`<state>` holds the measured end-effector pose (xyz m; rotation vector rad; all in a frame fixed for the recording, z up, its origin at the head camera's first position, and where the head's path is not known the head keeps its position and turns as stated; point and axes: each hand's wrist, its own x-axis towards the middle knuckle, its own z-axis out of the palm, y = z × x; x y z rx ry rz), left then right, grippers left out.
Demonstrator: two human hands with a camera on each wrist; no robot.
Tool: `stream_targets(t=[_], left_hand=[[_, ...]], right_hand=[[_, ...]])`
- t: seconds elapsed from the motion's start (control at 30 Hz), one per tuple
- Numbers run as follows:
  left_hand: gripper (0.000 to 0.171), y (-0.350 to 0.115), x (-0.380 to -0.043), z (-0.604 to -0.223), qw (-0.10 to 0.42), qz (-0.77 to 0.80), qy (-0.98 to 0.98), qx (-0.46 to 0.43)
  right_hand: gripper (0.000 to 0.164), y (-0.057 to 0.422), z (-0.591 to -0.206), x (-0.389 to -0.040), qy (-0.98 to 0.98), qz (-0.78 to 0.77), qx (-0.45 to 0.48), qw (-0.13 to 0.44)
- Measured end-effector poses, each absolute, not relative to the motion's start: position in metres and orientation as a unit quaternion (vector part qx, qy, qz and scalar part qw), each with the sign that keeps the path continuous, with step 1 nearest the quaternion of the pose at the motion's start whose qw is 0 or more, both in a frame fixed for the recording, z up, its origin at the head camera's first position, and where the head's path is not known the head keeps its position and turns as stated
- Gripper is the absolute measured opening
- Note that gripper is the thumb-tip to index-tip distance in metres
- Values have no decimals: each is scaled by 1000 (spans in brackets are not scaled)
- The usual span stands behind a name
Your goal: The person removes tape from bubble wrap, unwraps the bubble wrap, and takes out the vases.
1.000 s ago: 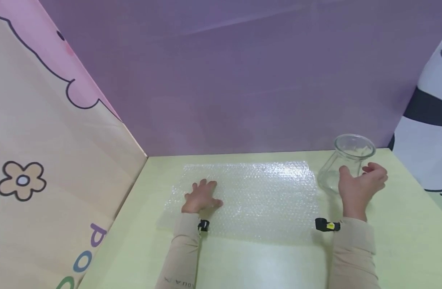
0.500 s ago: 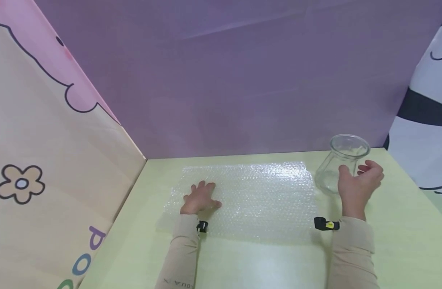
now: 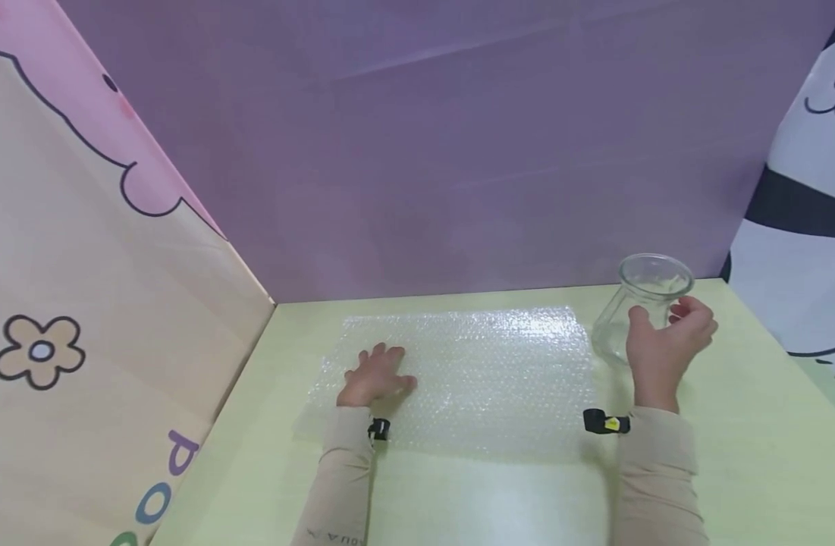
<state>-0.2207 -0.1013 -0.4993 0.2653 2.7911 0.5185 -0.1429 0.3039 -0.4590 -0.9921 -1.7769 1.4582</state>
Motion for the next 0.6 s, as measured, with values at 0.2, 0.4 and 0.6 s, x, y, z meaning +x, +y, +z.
stream_targets(t=[0.2, 0.4, 0.6], left_hand=[[71, -105, -221, -497, 139, 194, 967, 89], [65, -103, -224, -493, 79, 225, 967, 88], [53, -93, -225, -483, -20, 257, 960, 105]], right_hand=[[44, 290, -447, -142, -632, 567, -361, 386], [39, 258, -426, -140, -587, 563, -293, 502], [30, 237, -437, -149, -686, 546, -161, 453]])
